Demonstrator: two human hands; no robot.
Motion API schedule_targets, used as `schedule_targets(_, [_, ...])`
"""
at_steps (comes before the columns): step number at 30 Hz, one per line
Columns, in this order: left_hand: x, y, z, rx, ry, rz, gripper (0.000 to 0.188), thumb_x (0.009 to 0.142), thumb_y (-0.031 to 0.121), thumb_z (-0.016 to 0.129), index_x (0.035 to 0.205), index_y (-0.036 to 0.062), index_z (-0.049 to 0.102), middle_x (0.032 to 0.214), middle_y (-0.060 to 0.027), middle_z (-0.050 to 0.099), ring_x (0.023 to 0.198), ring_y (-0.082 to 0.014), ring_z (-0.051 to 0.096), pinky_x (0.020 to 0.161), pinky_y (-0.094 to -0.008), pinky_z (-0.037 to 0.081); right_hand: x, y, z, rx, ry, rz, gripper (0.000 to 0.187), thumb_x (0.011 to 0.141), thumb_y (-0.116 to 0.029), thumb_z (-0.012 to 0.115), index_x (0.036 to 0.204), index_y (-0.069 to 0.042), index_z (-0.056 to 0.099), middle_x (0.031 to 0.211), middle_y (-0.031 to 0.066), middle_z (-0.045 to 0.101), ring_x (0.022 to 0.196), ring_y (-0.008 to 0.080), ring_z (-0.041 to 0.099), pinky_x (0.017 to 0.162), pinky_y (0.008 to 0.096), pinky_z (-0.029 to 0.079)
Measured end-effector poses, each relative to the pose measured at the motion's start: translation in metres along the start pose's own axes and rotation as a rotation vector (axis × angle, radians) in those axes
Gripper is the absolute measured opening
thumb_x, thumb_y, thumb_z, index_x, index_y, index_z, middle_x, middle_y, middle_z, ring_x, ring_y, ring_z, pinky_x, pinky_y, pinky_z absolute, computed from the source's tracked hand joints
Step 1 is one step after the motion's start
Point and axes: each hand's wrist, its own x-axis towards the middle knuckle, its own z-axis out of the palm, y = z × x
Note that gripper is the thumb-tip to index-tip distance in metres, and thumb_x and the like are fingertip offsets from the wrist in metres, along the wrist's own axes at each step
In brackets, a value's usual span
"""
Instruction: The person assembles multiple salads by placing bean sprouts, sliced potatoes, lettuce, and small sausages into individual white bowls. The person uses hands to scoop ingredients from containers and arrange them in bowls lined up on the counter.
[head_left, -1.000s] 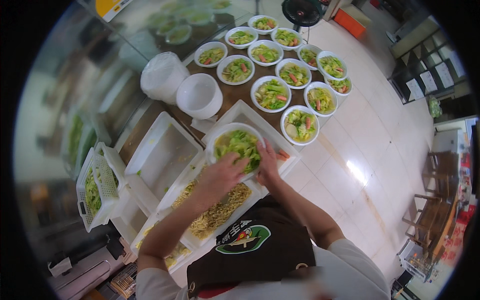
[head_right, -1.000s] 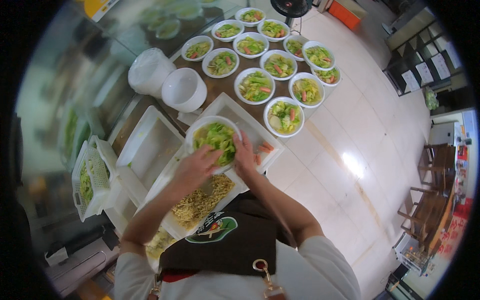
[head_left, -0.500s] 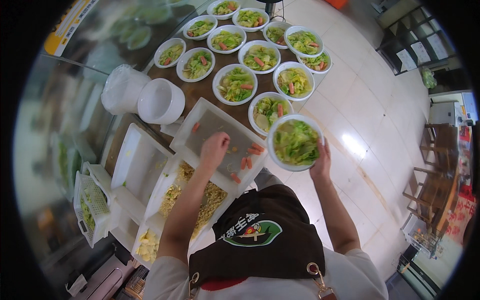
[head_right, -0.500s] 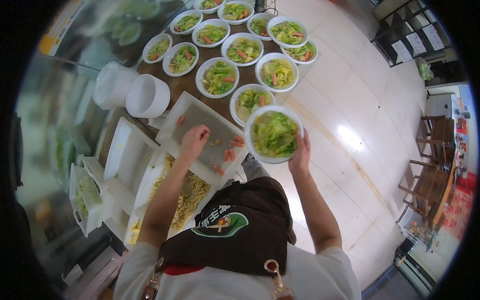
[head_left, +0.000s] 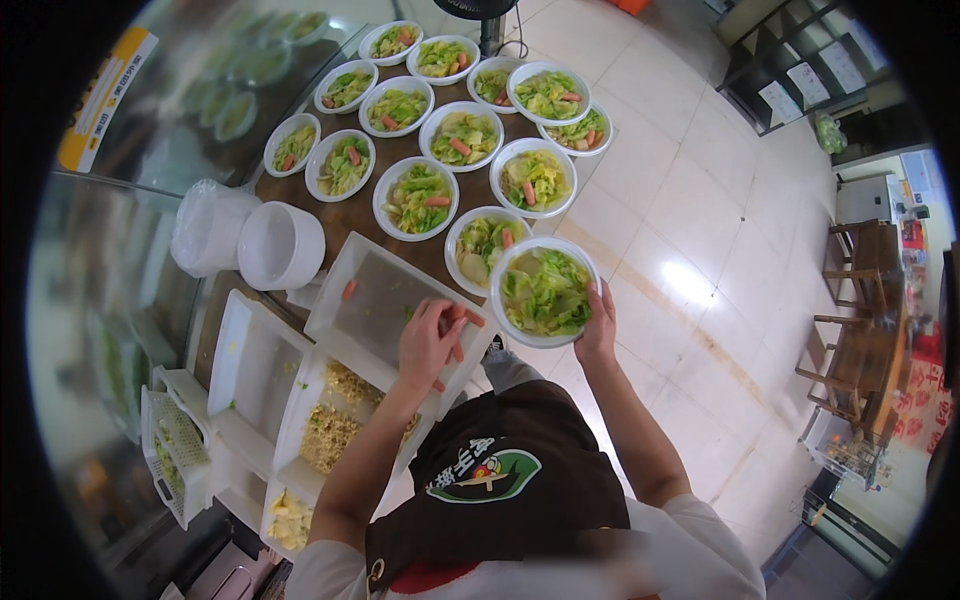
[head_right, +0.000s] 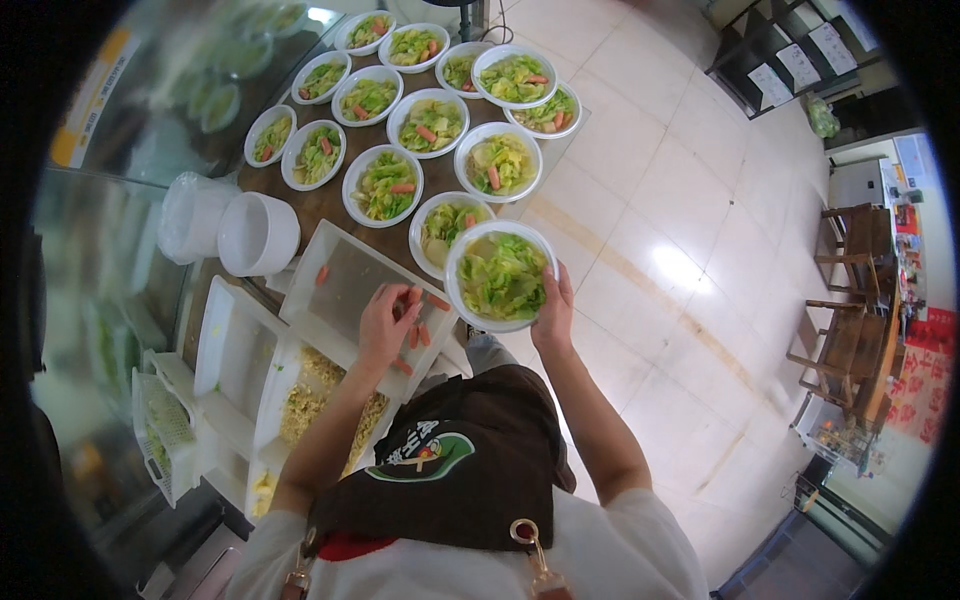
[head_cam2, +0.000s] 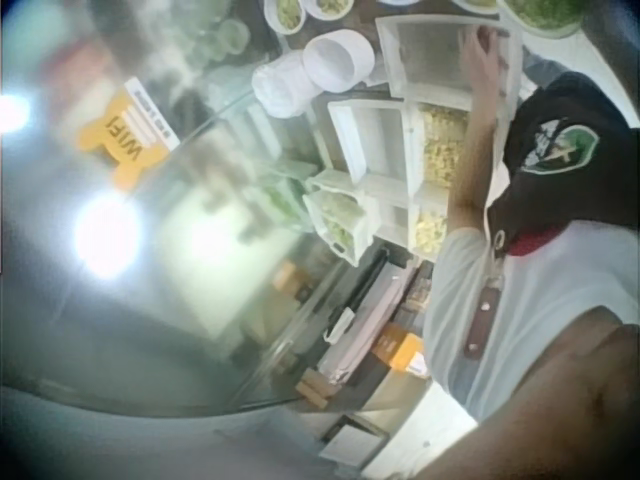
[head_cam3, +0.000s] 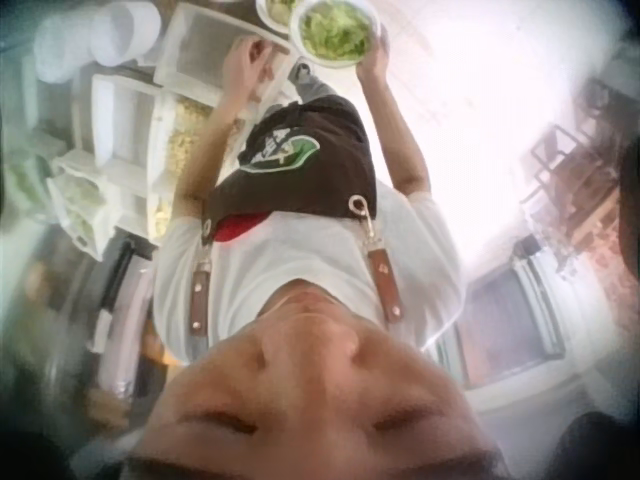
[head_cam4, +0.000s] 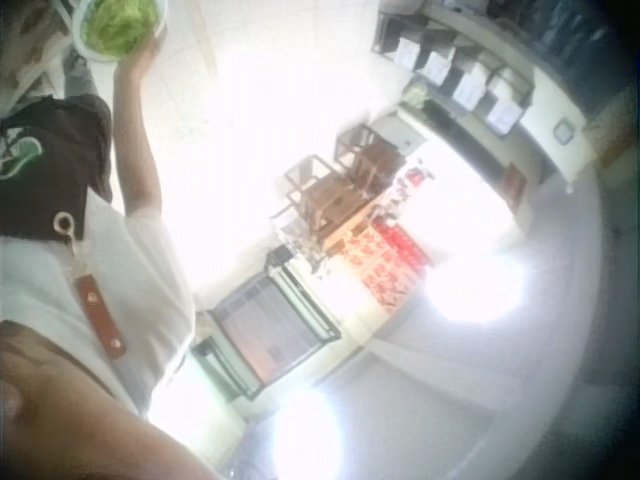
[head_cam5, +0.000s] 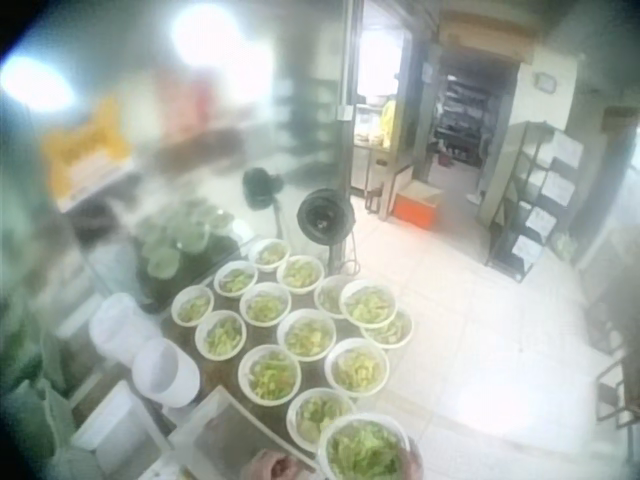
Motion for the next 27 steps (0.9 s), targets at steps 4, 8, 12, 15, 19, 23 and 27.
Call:
schedule_targets(4, [0.024, 0.057, 0.010, -0.140, -0.033, 0.161, 0.026, 0.079, 0.011, 0.064, 0.102, 0.0047, 0.053, 0.098, -0.0117, 0.057, 0.076, -0.0286, 0.061, 0.062, -0.0365, 0.048, 0.005, 0.016, 0.028, -0.005, -0.131, 0.079, 0.031, 0.091, -0.018, 0.050, 0.120, -0.005, 0.049, 0.110, 0.0067, 0.056, 0.100, 0.0171, 0.054, 0.086, 0.0300, 0.045])
schedule_targets(8, [0.028, 0.079, 0.005, 0.087, 0.049, 0.241, 0.034, 0.079, 0.013, 0.064, 0.109, 0.0069, 0.050, 0.100, -0.0140, 0.055, 0.077, -0.0296, 0.061, 0.063, -0.0374, 0.049, 0.008, 0.019, 0.059, -0.009, -0.231, 0.085, 0.030, 0.093, -0.016, 0.044, 0.120, -0.004, 0.047, 0.109, 0.0092, 0.056, 0.100, 0.0186, 0.055, 0.086, 0.0313, 0.045])
schedule_targets(12, [-0.002, 0.053, -0.044, -0.083, 0.115, 0.147, 0.033, 0.079, 0.002, 0.061, 0.111, 0.0068, 0.053, 0.088, -0.0061, 0.053, 0.068, -0.0155, 0.055, 0.060, -0.0259, 0.046, 0.042, 0.018, 0.097, -0.032, -0.284, 0.061, 0.030, 0.093, -0.017, 0.043, 0.120, -0.004, 0.046, 0.109, 0.0104, 0.055, 0.099, 0.0209, 0.055, 0.085, 0.0341, 0.046])
schedule_targets(15, [-0.040, 0.016, -0.081, 0.021, 0.220, 0.084, 0.030, 0.082, 0.001, 0.058, 0.111, 0.0045, 0.054, 0.084, -0.0047, 0.052, 0.070, -0.0125, 0.052, 0.058, -0.0243, 0.045, 0.106, 0.027, 0.134, -0.050, -0.299, 0.052, 0.029, 0.093, -0.017, 0.042, 0.118, -0.004, 0.047, 0.108, 0.0102, 0.055, 0.099, 0.0221, 0.055, 0.084, 0.0368, 0.047])
schedule_targets(19, [-0.123, -0.047, -0.106, 0.135, 0.284, -0.259, 0.022, 0.083, 0.004, 0.055, 0.106, 0.0025, 0.055, 0.088, -0.0120, 0.054, 0.074, -0.0209, 0.056, 0.063, -0.0312, 0.046, 0.186, 0.041, 0.228, 0.069, -0.174, 0.112, 0.026, 0.092, -0.017, 0.045, 0.113, -0.002, 0.049, 0.101, 0.0120, 0.056, 0.093, 0.0261, 0.056, 0.080, 0.0397, 0.047])
schedule_targets(23, [-0.204, -0.097, -0.096, 0.224, 0.355, -0.408, 0.018, 0.083, 0.007, 0.056, 0.100, 0.0015, 0.057, 0.082, -0.0109, 0.056, 0.070, -0.0222, 0.057, 0.060, -0.0305, 0.045, 0.315, 0.064, 0.289, -0.050, 0.052, -0.339, 0.028, 0.089, -0.014, 0.048, 0.113, 0.002, 0.048, 0.099, 0.0181, 0.056, 0.089, 0.0273, 0.053, 0.077, 0.0379, 0.044])
schedule_targets(27, [-0.263, -0.107, -0.081, 0.305, 0.339, -0.525, 0.014, 0.080, 0.007, 0.058, 0.094, 0.0046, 0.058, 0.078, -0.0115, 0.058, 0.068, -0.0244, 0.058, 0.060, -0.0323, 0.046, 0.413, 0.052, 0.318, 0.019, 0.189, -0.488, 0.024, 0.087, -0.006, 0.046, 0.109, 0.004, 0.050, 0.101, 0.0159, 0.057, 0.085, 0.0226, 0.052, 0.078, 0.0348, 0.042])
